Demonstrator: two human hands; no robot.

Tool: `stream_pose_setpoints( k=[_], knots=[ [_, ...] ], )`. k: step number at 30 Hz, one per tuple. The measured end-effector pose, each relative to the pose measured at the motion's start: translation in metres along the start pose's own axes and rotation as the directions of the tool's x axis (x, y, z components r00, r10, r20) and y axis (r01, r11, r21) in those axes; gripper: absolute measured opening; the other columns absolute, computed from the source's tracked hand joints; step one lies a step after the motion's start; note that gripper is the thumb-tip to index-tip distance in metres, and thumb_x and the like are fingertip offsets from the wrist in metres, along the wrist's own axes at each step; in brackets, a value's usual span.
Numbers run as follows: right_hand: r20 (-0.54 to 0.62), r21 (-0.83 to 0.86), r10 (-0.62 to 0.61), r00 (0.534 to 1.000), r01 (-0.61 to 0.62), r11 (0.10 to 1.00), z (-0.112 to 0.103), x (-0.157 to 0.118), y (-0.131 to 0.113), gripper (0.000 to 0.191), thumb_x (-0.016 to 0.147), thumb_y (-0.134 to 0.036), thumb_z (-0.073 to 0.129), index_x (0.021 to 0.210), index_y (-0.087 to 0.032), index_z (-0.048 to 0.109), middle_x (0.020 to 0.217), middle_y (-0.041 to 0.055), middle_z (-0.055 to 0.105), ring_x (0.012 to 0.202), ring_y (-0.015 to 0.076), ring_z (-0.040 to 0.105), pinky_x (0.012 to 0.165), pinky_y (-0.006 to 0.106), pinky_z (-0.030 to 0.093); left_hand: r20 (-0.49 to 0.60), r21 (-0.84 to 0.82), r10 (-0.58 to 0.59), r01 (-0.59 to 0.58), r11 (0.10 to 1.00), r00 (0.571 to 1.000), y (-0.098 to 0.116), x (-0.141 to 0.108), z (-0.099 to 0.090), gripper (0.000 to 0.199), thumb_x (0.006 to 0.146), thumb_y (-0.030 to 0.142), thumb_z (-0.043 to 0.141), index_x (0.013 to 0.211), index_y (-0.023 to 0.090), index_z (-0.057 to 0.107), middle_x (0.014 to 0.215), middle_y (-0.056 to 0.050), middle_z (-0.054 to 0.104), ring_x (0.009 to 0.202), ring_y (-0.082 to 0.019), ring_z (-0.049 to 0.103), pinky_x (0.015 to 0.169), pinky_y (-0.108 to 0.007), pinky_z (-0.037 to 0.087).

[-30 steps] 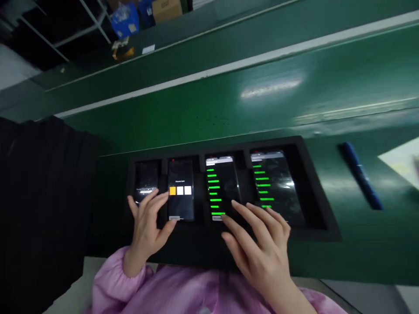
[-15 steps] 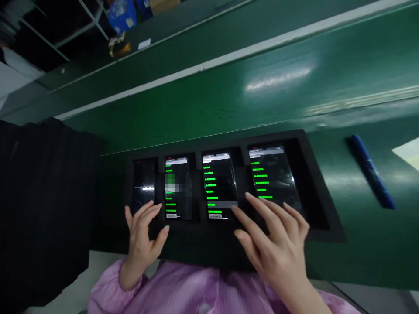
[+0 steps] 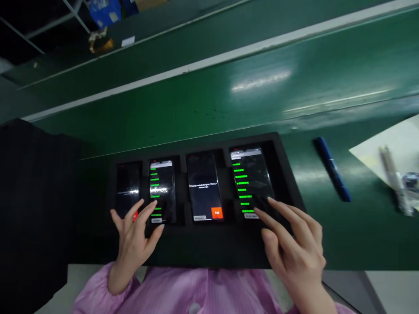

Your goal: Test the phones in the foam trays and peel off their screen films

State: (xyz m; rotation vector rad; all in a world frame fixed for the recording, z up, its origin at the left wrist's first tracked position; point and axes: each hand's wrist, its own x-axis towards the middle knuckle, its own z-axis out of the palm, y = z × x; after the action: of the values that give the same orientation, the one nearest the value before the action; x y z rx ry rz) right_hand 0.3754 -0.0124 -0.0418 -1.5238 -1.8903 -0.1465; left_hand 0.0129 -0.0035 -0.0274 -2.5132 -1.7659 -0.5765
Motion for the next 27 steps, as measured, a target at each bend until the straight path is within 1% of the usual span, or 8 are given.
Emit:
stream_pose_setpoints(
  k=[4,6,14,17,18,20,23,27],
  knots=[
    [0.004,-0.024,0.013,1.0,-0.013,1.0,-0.005,0.001,0.004,0.025,0.106,-0.018,0.056,0.12,-0.022,0.076,0.135,0.0115,0.07,0.118,0.0318,0.068,0.1,0.049,0.053,-0.159,-0.096,0.021,-0.037,0.995,0.987,-0.011,-0.012,0.0,0.036,0.1,0.028,0.066,0.133,0.016,0.059,0.122,-0.013,0.078,0.131,-0.028,0.064,0.135,-0.067,0.002],
    [0.03,-0.022,0.005,1.0,-0.005,1.0,-0.007,0.001,0.006,0.026,0.107,-0.02,0.053,0.12,-0.021,0.075,0.137,0.0131,0.069,0.12,0.0321,0.066,0.1,0.05,0.052,-0.203,-0.112,0.023,-0.047,0.993,0.979,-0.017,-0.017,0.0,0.035,0.098,0.027,0.069,0.13,0.015,0.06,0.117,-0.013,0.079,0.128,-0.029,0.066,0.135,-0.066,0.003],
    [0.071,-0.021,-0.038,0.997,0.04,0.999,-0.004,0.003,0.01,0.032,0.112,-0.029,0.046,0.126,-0.02,0.073,0.137,0.0157,0.067,0.122,0.0322,0.063,0.099,0.05,0.05,-0.233,-0.119,-0.001,-0.027,0.993,0.972,-0.027,-0.029,0.004,0.03,0.096,0.025,0.071,0.124,0.017,0.065,0.11,-0.01,0.077,0.116,-0.027,0.069,0.135,-0.067,0.007],
    [0.103,-0.094,-0.021,0.994,0.03,0.995,-0.003,0.001,0.011,0.03,0.112,-0.03,0.049,0.127,-0.023,0.074,0.142,0.0135,0.066,0.125,0.033,0.062,0.106,0.053,0.045,-0.241,-0.124,-0.015,-0.015,0.992,0.97,-0.029,-0.033,0.002,0.029,0.095,0.023,0.071,0.123,0.015,0.065,0.11,-0.011,0.077,0.114,-0.026,0.069,0.135,-0.067,0.007],
    [0.096,-0.127,-0.007,0.995,0.019,0.992,-0.004,0.001,0.011,0.03,0.111,-0.029,0.05,0.128,-0.024,0.075,0.143,0.0123,0.066,0.126,0.0332,0.062,0.11,0.056,0.041,-0.246,-0.126,-0.018,-0.014,0.992,0.969,-0.03,-0.034,0.002,0.029,0.095,0.023,0.071,0.123,0.015,0.065,0.11,-0.011,0.076,0.114,-0.026,0.069,0.135,-0.067,0.007],
    [0.002,-0.166,0.04,0.999,-0.039,0.985,-0.005,0.0,0.01,0.034,0.112,-0.03,0.047,0.131,-0.028,0.075,0.141,0.0099,0.068,0.123,0.0334,0.064,0.115,0.06,0.037,-0.257,-0.13,-0.019,-0.016,0.991,0.966,-0.031,-0.036,0.001,0.028,0.094,0.022,0.072,0.121,0.015,0.066,0.109,-0.011,0.076,0.114,-0.025,0.069,0.135,-0.066,0.008],
    [-0.173,-0.144,0.106,0.979,-0.131,0.981,-0.009,0.0,0.008,0.044,0.113,-0.032,0.037,0.14,-0.031,0.072,0.134,0.0096,0.071,0.118,0.0333,0.067,0.113,0.062,0.04,-0.253,-0.136,-0.041,0.006,0.991,0.967,-0.031,-0.038,0.001,0.024,0.095,0.024,0.071,0.118,0.017,0.067,0.108,-0.01,0.076,0.113,-0.025,0.069,0.135,-0.066,0.008],
    [-0.175,-0.101,0.095,0.98,-0.114,0.988,-0.007,0.004,0.008,0.046,0.114,-0.035,0.036,0.14,-0.027,0.073,0.13,0.0121,0.072,0.116,0.033,0.067,0.109,0.06,0.045,-0.255,-0.131,-0.073,0.04,0.991,0.964,-0.032,-0.041,0.002,0.027,0.095,0.022,0.073,0.12,0.018,0.066,0.109,-0.009,0.077,0.113,-0.025,0.072,0.134,-0.069,0.011]
  ],
)
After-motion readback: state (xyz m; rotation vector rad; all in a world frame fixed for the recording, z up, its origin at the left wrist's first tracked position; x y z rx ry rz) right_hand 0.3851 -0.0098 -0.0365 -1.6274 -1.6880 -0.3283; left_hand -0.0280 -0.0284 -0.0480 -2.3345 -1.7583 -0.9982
